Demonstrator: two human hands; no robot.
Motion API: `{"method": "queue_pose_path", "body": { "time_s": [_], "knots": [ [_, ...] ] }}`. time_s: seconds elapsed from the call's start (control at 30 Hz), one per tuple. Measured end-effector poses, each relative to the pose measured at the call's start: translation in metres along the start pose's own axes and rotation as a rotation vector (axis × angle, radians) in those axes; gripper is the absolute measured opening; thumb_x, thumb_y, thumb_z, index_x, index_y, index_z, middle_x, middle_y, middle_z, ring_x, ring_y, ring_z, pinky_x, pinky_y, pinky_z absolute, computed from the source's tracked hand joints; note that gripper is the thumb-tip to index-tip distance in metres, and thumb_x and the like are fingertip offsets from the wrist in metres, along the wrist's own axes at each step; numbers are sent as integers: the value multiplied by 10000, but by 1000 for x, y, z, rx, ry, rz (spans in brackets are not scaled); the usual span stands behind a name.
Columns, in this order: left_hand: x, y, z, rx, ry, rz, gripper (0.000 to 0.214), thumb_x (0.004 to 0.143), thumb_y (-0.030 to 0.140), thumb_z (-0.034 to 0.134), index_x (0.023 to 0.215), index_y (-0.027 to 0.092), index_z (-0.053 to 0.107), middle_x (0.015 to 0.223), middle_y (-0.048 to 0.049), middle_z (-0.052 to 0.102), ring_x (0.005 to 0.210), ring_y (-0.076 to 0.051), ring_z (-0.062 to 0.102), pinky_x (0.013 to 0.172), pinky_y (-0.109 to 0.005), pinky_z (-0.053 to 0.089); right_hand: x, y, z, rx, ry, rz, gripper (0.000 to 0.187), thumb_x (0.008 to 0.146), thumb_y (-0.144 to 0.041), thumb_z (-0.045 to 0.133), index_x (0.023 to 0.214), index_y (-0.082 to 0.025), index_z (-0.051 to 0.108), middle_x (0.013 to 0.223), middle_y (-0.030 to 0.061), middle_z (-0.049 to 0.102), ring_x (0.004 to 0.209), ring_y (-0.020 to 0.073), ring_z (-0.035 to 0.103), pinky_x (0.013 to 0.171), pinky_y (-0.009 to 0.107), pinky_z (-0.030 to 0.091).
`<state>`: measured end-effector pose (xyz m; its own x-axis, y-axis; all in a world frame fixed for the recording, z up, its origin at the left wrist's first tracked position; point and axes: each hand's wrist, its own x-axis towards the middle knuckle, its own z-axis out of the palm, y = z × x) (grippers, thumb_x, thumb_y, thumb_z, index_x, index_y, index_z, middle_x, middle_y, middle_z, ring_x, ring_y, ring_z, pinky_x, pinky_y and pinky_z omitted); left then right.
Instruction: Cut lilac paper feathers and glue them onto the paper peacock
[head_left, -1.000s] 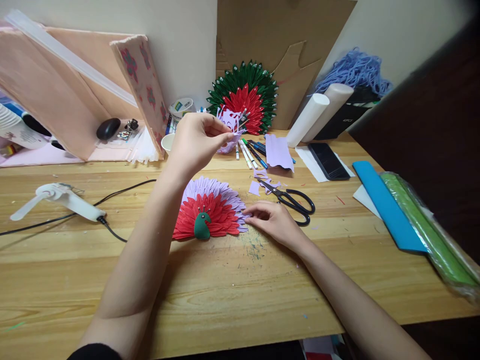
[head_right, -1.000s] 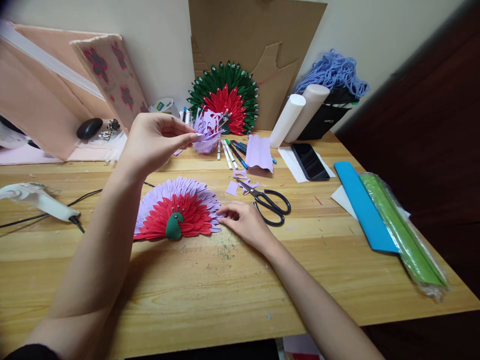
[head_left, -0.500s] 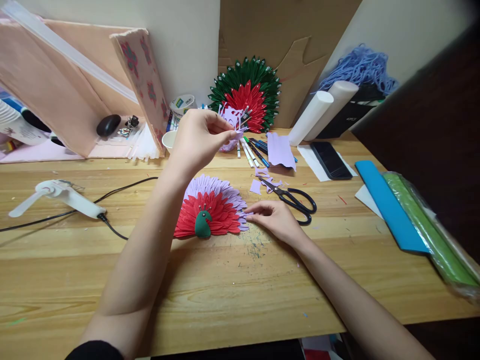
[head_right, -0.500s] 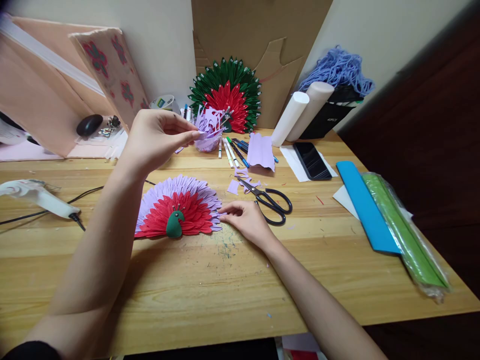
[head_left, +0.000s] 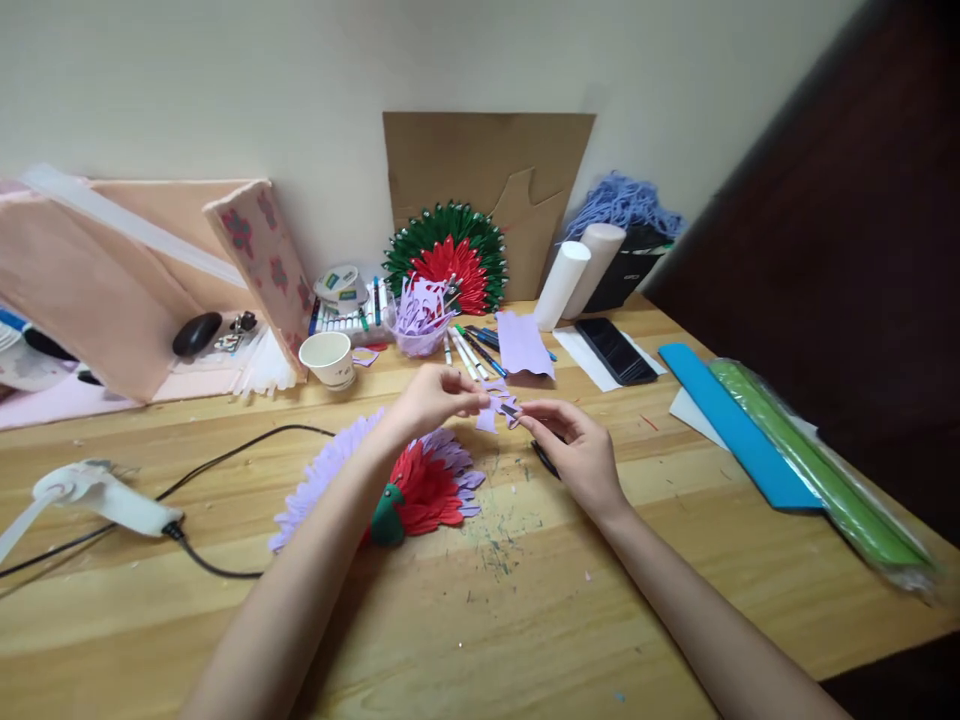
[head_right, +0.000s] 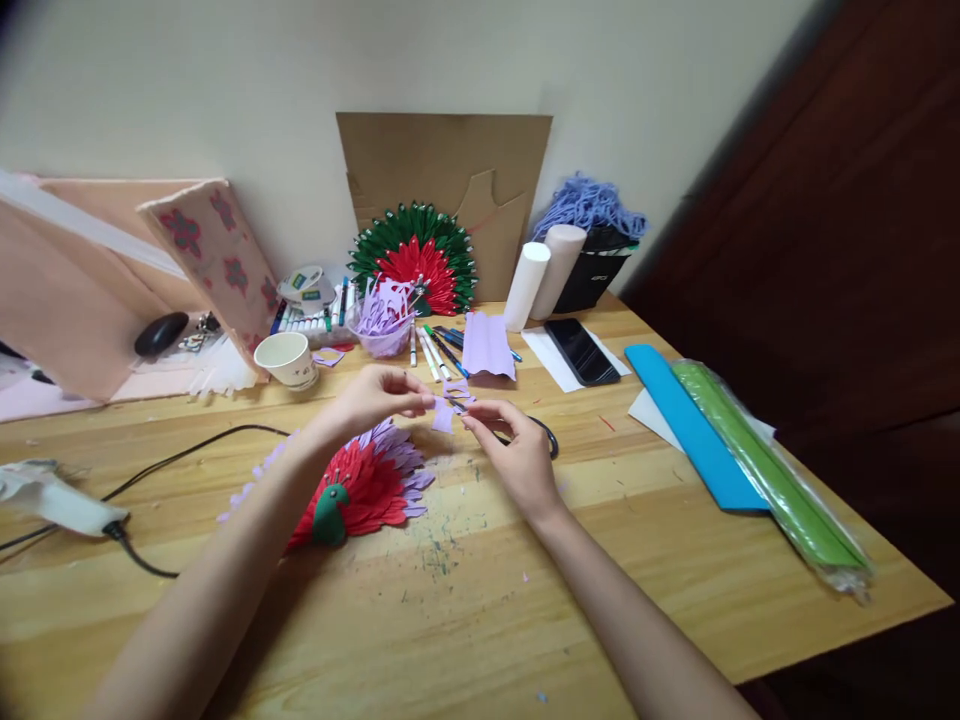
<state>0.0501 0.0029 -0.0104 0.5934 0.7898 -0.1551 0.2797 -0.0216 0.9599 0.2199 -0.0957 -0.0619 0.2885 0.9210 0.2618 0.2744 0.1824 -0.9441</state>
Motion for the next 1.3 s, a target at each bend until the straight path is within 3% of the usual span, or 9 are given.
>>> {"method": "queue_pose_path", "body": {
  "time_s": [0.23, 0.63, 0.83, 1.07, 1.3],
  "knots": [
    [1, -1, 30, 15, -94, -37, 189, 667, 284, 693, 743, 112, 673, 646, -35, 649, 560, -98, 551, 559, -223, 421, 1, 0, -7, -51, -16, -65, 153, 770, -314, 626, 847, -195, 684, 869, 51, 704, 815, 180, 655, 779, 312, 519],
    [-3, 1, 34, 289, -65, 126, 234, 740, 351, 604, 737, 120, 638, 712, -60, 653, 645, -146, 557, 583, -245, 407, 2, -5, -13, -169, -104, -159, 121, 779, -280, 605, 814, -188, 674, 834, 51, 684, 784, 178, 632, 749, 314, 502],
    [-6, 6, 34, 443, -51, 230, 192, 787, 307, 550, 714, 140, 610, 685, -35, 627, 647, -150, 531, 586, -255, 384, 1, -5, -12, -165, -116, -134, 101, 777, -265, 584, 780, -180, 637, 790, 38, 664, 727, 163, 608, 710, 303, 489],
    [-6, 5, 38, 227, -165, 153, 277, 756, 394, 598, 765, 119, 617, 712, -44, 624, 635, -127, 533, 588, -245, 408, 2, -1, -12, -80, -81, -96, 72, 767, -246, 593, 758, -178, 573, 751, 17, 619, 716, 147, 595, 697, 270, 485],
    [-8, 8, 38, 162, -175, 99, 212, 756, 322, 604, 742, 113, 642, 700, -47, 648, 626, -118, 549, 590, -239, 422, 2, -11, -14, -178, -58, -210, 50, 769, -210, 575, 773, -189, 621, 811, 37, 630, 777, 162, 594, 721, 290, 479]
  ]
}}
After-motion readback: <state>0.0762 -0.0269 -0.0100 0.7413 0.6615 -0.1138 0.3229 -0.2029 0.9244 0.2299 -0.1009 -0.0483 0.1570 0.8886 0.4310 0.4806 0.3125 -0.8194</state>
